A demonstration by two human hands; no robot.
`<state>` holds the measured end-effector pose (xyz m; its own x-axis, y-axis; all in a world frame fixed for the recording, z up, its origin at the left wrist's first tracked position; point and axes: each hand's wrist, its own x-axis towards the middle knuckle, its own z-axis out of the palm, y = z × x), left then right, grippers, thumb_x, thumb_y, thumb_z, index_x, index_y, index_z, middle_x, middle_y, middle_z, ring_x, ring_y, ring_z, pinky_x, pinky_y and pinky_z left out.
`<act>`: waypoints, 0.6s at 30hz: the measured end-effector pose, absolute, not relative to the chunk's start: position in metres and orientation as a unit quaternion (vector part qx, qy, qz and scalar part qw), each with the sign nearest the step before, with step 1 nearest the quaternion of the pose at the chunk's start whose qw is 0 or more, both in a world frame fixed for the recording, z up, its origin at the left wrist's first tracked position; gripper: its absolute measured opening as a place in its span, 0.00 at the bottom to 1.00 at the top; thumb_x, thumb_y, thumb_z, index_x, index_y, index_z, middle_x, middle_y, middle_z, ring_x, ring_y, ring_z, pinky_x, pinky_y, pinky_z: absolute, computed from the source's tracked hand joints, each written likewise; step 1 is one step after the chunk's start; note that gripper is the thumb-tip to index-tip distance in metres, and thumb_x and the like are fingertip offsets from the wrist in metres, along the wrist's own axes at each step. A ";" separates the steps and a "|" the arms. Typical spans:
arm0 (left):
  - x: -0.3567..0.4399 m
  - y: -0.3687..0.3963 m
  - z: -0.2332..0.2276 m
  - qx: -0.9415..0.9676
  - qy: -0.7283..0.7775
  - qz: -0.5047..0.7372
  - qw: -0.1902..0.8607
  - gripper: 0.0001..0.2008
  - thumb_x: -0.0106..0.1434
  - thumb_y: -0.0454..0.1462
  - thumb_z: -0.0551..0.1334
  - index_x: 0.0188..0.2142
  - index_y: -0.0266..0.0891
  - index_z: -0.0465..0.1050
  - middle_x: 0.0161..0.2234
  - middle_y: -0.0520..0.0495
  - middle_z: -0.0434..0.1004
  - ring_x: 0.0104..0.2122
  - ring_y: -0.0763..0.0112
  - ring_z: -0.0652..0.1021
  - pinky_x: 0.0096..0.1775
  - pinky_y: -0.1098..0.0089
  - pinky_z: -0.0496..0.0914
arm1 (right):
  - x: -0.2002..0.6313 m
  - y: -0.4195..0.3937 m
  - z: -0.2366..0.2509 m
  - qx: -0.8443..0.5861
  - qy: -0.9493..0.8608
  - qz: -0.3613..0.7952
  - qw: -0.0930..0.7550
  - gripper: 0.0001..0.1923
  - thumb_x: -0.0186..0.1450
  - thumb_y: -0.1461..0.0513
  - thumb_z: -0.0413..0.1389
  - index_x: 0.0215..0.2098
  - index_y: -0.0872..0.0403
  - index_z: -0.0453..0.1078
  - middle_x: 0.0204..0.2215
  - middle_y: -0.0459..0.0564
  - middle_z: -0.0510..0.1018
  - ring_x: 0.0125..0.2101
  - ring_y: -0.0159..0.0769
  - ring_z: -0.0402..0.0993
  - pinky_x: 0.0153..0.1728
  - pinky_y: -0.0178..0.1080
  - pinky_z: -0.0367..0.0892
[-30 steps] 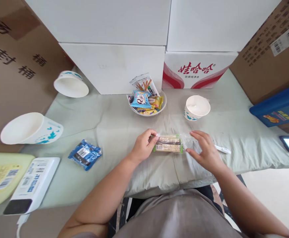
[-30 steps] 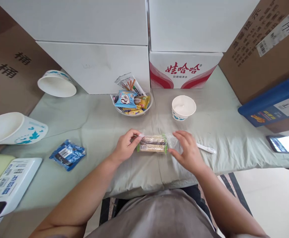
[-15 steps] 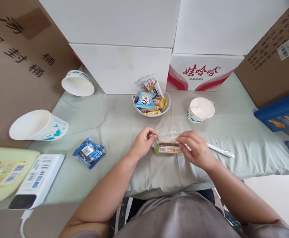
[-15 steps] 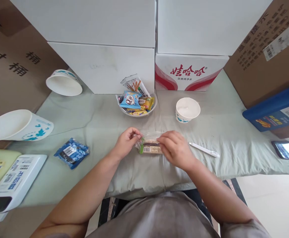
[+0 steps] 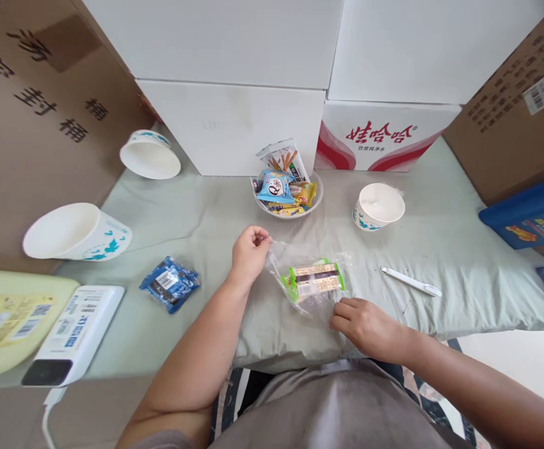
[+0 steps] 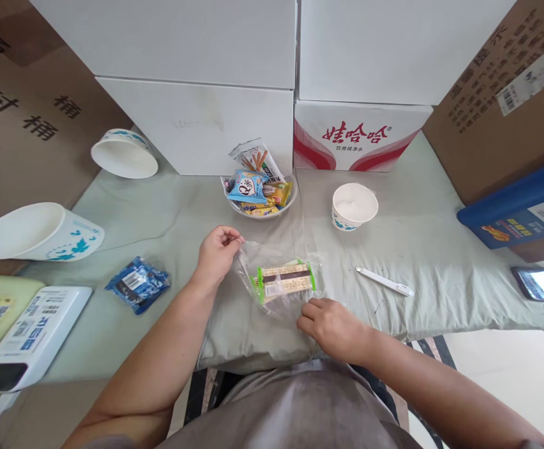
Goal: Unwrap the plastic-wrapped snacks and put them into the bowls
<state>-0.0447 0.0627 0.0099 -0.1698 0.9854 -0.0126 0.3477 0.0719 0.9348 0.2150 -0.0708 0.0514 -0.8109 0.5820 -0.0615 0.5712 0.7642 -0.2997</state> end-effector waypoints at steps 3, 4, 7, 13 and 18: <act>-0.043 0.058 0.016 0.601 0.626 0.440 0.231 0.06 0.54 0.32 0.59 0.33 0.41 0.69 0.32 0.48 0.73 0.31 0.68 0.74 0.35 0.67 0.69 | 0.221 -0.075 0.056 -0.323 -0.927 0.191 0.010 0.06 0.68 0.63 0.52 0.35 0.54 0.69 0.29 0.48 0.73 0.30 0.35 0.68 0.29 0.37 0.61; -0.042 0.054 0.019 0.625 0.612 0.455 0.168 0.07 0.54 0.31 0.59 0.34 0.41 0.70 0.35 0.47 0.73 0.34 0.67 0.74 0.37 0.66 0.70 | 0.222 -0.073 0.059 -0.330 -0.923 0.197 0.035 0.07 0.69 0.62 0.51 0.37 0.54 0.70 0.29 0.48 0.74 0.29 0.34 0.69 0.29 0.37 0.62; -0.036 0.041 0.029 0.701 0.525 0.471 0.102 0.06 0.59 0.32 0.59 0.36 0.41 0.71 0.36 0.47 0.73 0.35 0.69 0.74 0.37 0.68 0.70 | 0.215 -0.059 0.067 -0.352 -0.905 0.193 0.143 0.11 0.72 0.63 0.45 0.43 0.54 0.70 0.32 0.50 0.76 0.32 0.34 0.71 0.32 0.36 0.66; -0.029 0.028 0.034 0.813 0.422 0.277 0.289 0.02 0.62 0.35 0.60 0.33 0.41 0.71 0.29 0.53 0.76 0.25 0.74 0.72 0.31 0.71 0.66 | 0.194 -0.016 0.045 -0.359 -0.910 0.156 0.138 0.24 0.67 0.54 0.55 0.58 0.57 0.64 0.56 0.61 0.71 0.58 0.49 0.64 0.56 0.53 0.62; -0.029 0.034 0.034 0.824 0.442 0.125 0.332 0.13 0.55 0.46 0.68 0.31 0.41 0.71 0.28 0.52 0.73 0.27 0.70 0.72 0.30 0.69 0.64 | 0.204 0.004 0.024 -0.407 -0.901 0.135 0.067 0.55 0.51 0.35 0.60 0.65 0.59 0.56 0.62 0.67 0.63 0.63 0.60 0.55 0.59 0.65 0.51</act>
